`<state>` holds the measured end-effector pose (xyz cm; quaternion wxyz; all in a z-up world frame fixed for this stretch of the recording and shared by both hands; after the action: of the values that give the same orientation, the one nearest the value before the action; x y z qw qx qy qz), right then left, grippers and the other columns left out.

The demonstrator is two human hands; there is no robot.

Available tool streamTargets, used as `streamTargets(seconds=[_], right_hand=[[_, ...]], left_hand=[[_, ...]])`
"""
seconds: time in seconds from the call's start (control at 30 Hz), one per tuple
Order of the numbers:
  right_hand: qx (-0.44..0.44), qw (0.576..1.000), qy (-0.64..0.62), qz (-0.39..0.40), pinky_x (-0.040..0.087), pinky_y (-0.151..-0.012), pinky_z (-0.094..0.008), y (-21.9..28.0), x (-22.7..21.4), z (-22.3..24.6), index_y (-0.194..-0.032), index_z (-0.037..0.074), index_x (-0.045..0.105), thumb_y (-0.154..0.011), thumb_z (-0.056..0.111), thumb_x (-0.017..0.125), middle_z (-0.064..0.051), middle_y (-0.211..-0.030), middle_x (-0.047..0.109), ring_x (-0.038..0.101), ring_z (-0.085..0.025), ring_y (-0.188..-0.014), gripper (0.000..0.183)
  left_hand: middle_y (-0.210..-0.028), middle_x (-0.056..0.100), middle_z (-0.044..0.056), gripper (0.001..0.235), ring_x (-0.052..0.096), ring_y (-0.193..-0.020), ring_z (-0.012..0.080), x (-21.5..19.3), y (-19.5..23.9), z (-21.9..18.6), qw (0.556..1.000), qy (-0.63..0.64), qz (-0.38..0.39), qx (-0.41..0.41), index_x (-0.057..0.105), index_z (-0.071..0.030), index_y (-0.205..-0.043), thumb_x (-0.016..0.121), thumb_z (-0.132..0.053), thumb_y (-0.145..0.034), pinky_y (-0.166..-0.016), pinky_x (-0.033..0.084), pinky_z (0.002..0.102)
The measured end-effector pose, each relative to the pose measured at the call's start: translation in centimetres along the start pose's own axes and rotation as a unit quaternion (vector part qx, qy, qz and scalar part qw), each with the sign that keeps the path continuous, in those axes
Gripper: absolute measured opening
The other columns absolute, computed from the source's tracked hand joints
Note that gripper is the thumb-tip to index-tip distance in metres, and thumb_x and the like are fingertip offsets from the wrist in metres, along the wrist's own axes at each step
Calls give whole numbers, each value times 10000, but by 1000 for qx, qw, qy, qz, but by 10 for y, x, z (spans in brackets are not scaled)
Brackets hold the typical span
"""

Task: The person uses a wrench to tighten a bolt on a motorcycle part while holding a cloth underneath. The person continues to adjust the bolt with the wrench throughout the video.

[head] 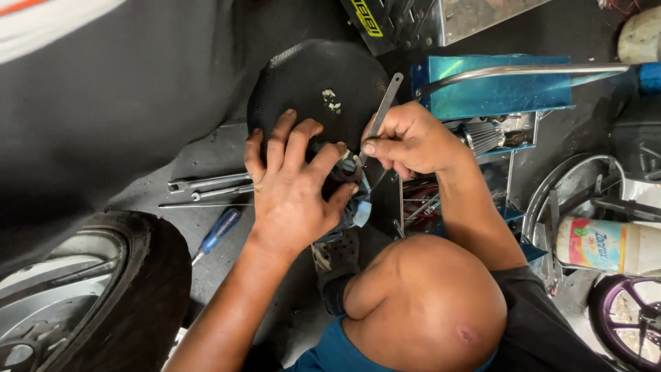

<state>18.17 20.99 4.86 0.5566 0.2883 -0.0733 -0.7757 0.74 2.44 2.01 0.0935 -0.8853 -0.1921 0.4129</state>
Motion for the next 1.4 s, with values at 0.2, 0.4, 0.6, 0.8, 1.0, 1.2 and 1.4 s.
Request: streamTargets(seconds=[0.2,0.4,0.6,0.8,1.0,1.2,1.4], right_hand=[[-12,999,25,25,442,-386,-197,-4,1,6,-989,68,721,-1073,106,729,-51,-637,688,638,-114,-366,93],[-37,998,-41,5,516,-374,-208,7,-3,-11,-1115,3,752,-1072,119,710,-112,-699,704,671,-137,-391,131],[-19,997,-43,-63,500,-340,-224,14,7,-13,-1080,-3,755,-1061,82,724,-101,-674,674,641,-137,-382,93],[-45,998,-31,-27,463,-345,-200,10,5,-8,-1099,-4,732,-1091,89,697,-97,-660,663,619,-122,-359,99],[-19,1000,-6,-19,441,-348,-193,6,2,-6,-1079,25,757,-1081,104,719,-91,-640,668,599,-107,-355,88],[-23,999,13,30,453,-331,-199,2,-1,0,-1072,33,761,-1089,131,702,-64,-632,649,564,-90,-343,116],[-58,988,74,121,454,-497,-212,-4,9,12,-964,87,795,-1046,123,767,17,-701,717,585,-52,-545,93]], left_hand=[[-1447,585,73,479,458,-1510,384,1,-1,2,1000,-2,-8,9,761,-213,-1189,855,-492,-812,-1206,295,674],[-1440,571,75,489,461,-1495,382,-3,0,8,999,31,-4,37,751,-216,-1293,775,-527,-917,-1234,270,669],[-1484,571,85,540,420,-1557,387,-4,5,8,997,80,6,18,732,-192,-1334,785,-444,-860,-1271,212,696],[-1491,604,94,477,447,-1558,390,-3,9,3,998,60,-17,14,740,-193,-1340,700,-467,-951,-1264,214,695],[-1491,621,97,465,455,-1554,392,-4,7,3,999,49,-16,17,748,-191,-1345,639,-493,-1008,-1253,215,689],[-1489,637,105,472,457,-1555,394,-3,7,4,999,49,-11,18,758,-195,-1339,628,-508,-1009,-1249,205,698],[-1453,649,113,453,475,-1535,402,-1,5,2,998,45,-25,20,763,-170,-1305,568,-494,-1054,-1237,195,684]])
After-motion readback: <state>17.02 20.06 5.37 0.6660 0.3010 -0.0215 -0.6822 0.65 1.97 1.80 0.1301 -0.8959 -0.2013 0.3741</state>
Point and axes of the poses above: each hand's wrist, its own y-axis away from the middle knuckle, its own x-axis out of the palm, z = x × y, the point moved 2 cm from there along -y, towards the middle knuckle
